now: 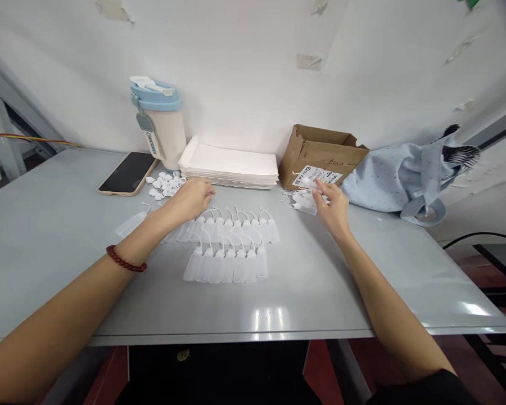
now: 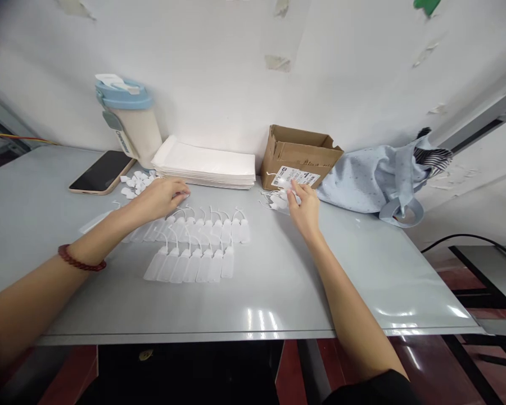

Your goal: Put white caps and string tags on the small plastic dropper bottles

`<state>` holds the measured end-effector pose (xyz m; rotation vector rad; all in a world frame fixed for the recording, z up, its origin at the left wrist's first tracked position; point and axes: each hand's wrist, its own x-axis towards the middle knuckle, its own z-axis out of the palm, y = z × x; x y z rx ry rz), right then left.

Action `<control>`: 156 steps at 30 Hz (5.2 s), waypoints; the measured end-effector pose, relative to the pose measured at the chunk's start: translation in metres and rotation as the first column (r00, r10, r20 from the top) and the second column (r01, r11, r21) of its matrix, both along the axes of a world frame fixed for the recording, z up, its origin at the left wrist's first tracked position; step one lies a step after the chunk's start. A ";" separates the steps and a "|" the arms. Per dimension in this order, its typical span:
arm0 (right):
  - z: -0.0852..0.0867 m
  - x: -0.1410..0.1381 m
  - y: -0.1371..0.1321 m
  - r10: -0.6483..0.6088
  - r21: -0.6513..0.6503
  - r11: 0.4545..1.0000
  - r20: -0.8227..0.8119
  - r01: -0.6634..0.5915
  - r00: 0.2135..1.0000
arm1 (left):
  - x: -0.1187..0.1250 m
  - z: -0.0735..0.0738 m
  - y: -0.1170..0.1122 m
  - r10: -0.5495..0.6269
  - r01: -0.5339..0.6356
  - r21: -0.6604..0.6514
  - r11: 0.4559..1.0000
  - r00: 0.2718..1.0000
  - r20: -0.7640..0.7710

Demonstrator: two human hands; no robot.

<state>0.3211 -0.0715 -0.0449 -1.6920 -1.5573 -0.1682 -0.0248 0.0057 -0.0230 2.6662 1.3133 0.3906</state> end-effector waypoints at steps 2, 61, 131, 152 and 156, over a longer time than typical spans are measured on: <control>-0.004 0.003 0.003 0.017 -0.010 1.000 -0.002 -0.017 1.000 | -0.002 -0.004 0.002 0.004 -0.004 0.004 1.000 1.000 -0.004; 0.057 -0.102 -0.090 0.529 -0.422 0.591 -0.441 -0.688 0.725 | 0.020 0.029 -0.081 0.214 0.158 -0.487 0.859 0.754 0.622; 0.040 -0.122 -0.088 0.387 -0.336 0.639 -0.637 -0.692 0.667 | 0.034 0.027 -0.107 -0.172 0.408 -0.232 0.883 0.742 0.648; 0.045 -0.122 -0.093 0.426 -0.325 0.603 -0.641 -0.728 0.639 | 0.029 0.033 -0.106 -0.085 0.446 -0.422 0.789 0.760 0.644; 0.049 -0.116 -0.087 0.195 -0.230 0.361 -0.929 -0.903 0.315 | 0.027 0.030 -0.105 -0.247 0.527 -0.297 0.796 0.731 0.635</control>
